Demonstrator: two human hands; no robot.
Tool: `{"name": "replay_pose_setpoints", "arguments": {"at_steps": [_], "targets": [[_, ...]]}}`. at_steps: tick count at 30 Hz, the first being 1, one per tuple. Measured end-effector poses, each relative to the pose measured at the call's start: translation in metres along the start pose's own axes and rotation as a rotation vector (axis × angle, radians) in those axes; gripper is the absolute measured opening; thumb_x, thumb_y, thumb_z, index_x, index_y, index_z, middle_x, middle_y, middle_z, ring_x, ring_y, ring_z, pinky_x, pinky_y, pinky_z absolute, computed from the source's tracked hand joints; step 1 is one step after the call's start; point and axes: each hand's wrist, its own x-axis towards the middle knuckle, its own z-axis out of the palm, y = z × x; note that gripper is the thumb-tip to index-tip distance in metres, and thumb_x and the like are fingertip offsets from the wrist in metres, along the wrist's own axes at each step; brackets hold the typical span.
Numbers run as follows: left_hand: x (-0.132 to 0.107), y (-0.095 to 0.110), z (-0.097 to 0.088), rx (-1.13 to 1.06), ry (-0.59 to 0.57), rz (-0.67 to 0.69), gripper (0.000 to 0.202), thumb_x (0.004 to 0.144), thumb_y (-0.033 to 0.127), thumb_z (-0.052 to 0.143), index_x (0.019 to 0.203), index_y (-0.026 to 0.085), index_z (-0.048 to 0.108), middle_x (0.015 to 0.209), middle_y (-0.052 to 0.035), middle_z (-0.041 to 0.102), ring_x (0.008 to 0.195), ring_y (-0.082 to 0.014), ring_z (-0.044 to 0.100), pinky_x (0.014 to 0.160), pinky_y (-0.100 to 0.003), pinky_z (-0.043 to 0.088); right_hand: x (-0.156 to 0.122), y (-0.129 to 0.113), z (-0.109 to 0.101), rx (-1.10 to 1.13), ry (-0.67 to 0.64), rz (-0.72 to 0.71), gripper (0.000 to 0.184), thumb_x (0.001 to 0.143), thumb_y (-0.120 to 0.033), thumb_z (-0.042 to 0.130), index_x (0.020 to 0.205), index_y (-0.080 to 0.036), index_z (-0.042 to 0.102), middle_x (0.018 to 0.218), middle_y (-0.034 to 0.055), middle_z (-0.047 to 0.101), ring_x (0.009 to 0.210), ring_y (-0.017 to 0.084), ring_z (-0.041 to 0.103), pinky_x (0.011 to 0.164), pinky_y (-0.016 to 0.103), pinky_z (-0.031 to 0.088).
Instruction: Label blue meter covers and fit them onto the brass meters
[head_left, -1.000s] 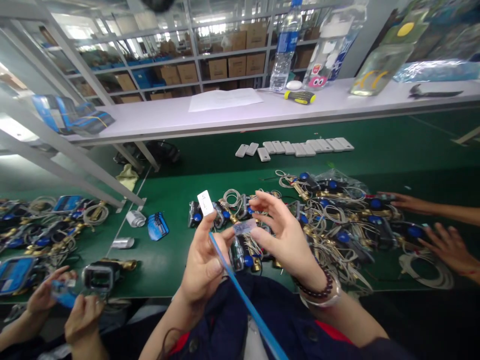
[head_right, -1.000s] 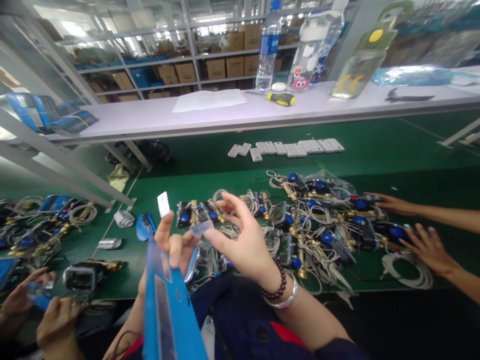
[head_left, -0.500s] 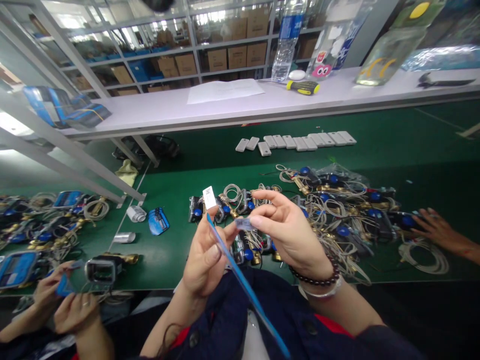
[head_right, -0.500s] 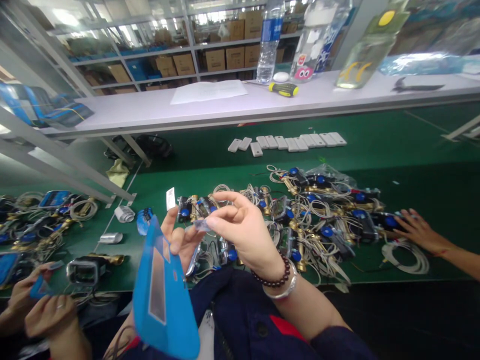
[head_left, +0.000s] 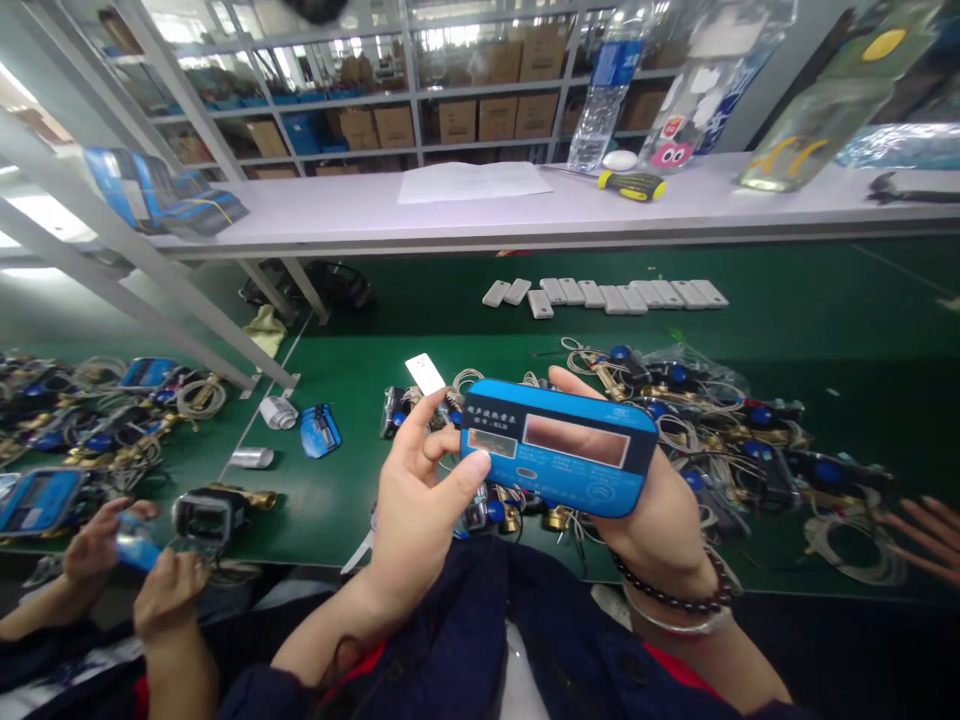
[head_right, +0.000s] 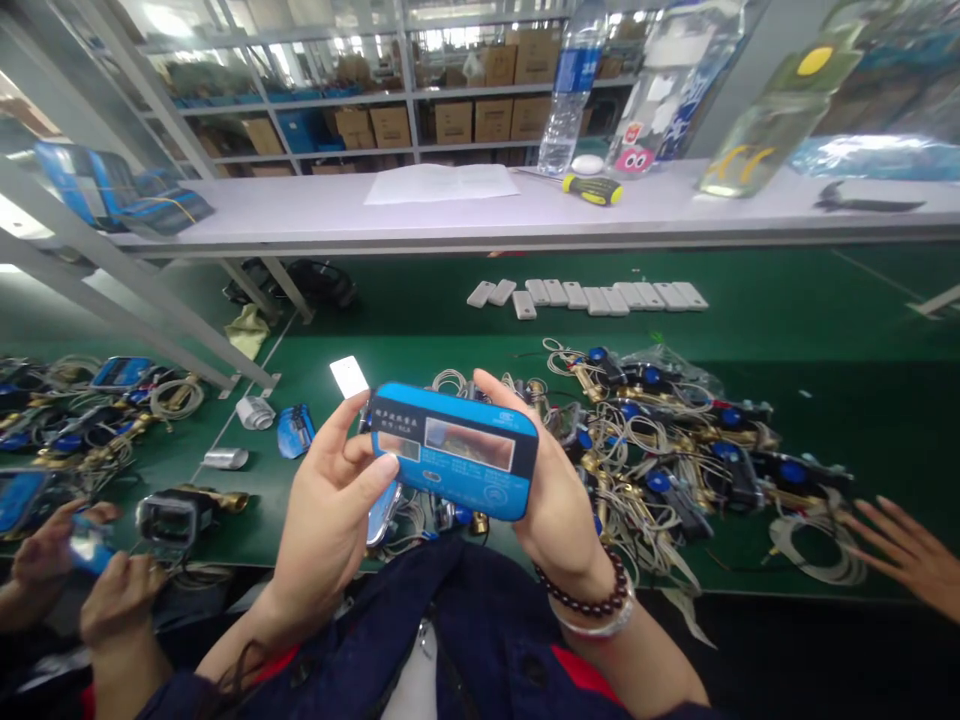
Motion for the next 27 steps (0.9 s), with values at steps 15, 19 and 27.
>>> {"name": "replay_pose_setpoints", "arguments": {"at_steps": [15,19,27], "targets": [[-0.005,0.002,-0.001,-0.020,-0.063,-0.103,0.072,0.065,0.023,0.074,0.131,0.020,0.045,0.071,0.0021,0.062,0.067,-0.0123,0.059,0.067,-0.024,0.048,-0.015,-0.008,-0.003,0.195,-0.124,0.079,0.073,0.077,-0.076,0.025,0.126,-0.029,0.051,0.109,0.0088,0.068,0.103,0.032,0.062,0.077,0.048,0.053],[-0.008,0.002,-0.003,-0.049,-0.054,-0.113,0.070,0.064,0.021,0.074,0.129,0.021,0.047,0.069,0.0033,0.060,0.066,-0.0112,0.058,0.066,-0.023,0.047,-0.016,-0.007,-0.004,0.211,-0.115,0.091,0.071,0.078,-0.075,0.026,0.125,-0.030,0.052,0.107,0.0080,0.068,0.100,0.031,0.063,0.078,0.049,0.053],[-0.011,-0.002,-0.007,0.005,-0.032,-0.054,0.068,0.068,0.023,0.072,0.130,0.021,0.045,0.073,0.0010,0.065,0.071,-0.0147,0.062,0.071,-0.027,0.050,-0.018,-0.002,0.005,0.041,-0.075,0.003,0.074,0.068,-0.050,0.070,0.133,-0.033,0.040,0.122,0.0078,0.060,0.104,0.033,0.060,0.076,0.048,0.055]]}}
